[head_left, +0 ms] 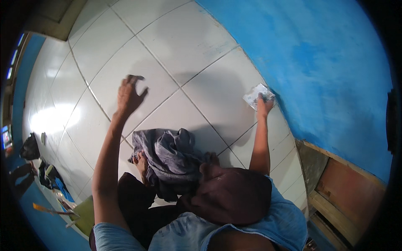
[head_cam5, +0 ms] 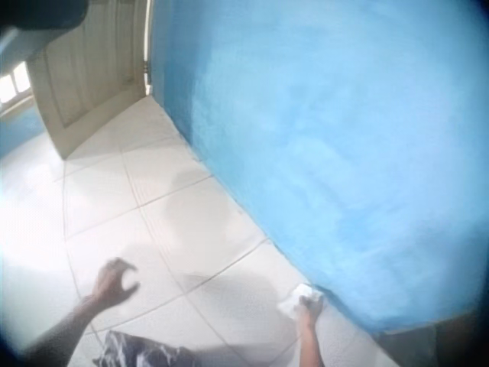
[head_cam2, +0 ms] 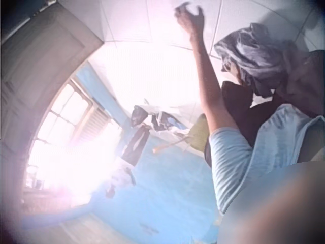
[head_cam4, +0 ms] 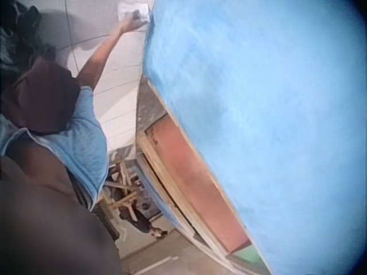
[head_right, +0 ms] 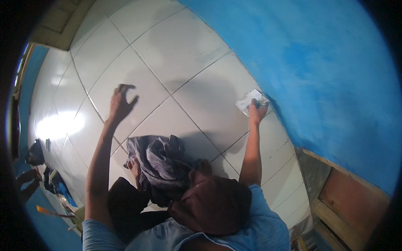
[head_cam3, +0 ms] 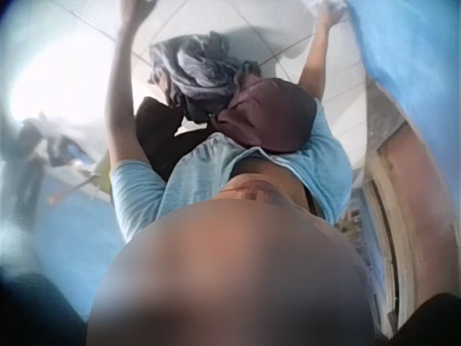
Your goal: The person sits on a tiled floor and uses a small white abrasive pad to scrub the grout lines between white tiles. They hold a cloth in their left hand and scrub with their right hand, moving along the grout lines near a blue-painted wall section.
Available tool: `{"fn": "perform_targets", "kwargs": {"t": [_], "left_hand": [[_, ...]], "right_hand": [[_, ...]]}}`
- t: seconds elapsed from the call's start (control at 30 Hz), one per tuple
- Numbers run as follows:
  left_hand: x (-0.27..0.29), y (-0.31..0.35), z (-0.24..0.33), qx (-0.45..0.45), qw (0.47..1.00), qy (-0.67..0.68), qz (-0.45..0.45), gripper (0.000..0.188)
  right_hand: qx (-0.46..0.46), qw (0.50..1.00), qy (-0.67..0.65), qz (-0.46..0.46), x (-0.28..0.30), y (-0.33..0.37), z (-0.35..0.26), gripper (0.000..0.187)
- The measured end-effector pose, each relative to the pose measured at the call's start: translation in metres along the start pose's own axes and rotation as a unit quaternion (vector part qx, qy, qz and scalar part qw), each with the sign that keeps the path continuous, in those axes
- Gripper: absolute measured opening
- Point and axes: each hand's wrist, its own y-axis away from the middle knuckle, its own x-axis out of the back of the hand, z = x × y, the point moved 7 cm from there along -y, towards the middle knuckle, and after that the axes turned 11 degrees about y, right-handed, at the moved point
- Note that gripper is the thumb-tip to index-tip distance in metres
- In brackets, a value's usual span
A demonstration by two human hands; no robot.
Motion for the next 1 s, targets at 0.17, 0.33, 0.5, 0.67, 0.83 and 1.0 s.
{"fn": "perform_targets", "kwargs": {"t": [0.17, 0.33, 0.5, 0.67, 0.83, 1.0], "left_hand": [[-0.006, -0.061, -0.046, 0.105, 0.979, -0.023, 0.173, 0.038], [-0.041, -0.099, -0.068, 0.092, 0.962, -0.055, 0.25, 0.041], [-0.073, -0.127, -0.065, 0.105, 0.967, -0.047, 0.227, 0.053], [-0.064, -0.121, -0.083, 0.121, 0.971, -0.024, 0.204, 0.055], [-0.072, -0.132, -0.068, 0.144, 0.975, -0.023, 0.169, 0.058], [-0.067, -0.13, -0.076, 0.164, 0.973, -0.034, 0.157, 0.06]], "right_hand": [[0.059, 0.996, 0.059, 0.012, -0.085, -0.052, -0.001, 0.054], [0.04, 0.986, 0.157, -0.028, -0.139, -0.053, -0.07, 0.05], [0.008, 0.995, 0.1, 0.004, -0.113, -0.049, -0.059, 0.051], [-0.069, 0.996, 0.053, -0.014, -0.13, -0.03, -0.073, 0.052], [0.0, 0.997, 0.078, 0.023, -0.145, -0.051, -0.079, 0.051], [-0.088, 0.989, 0.115, -0.014, -0.139, -0.035, -0.087, 0.049]]}}
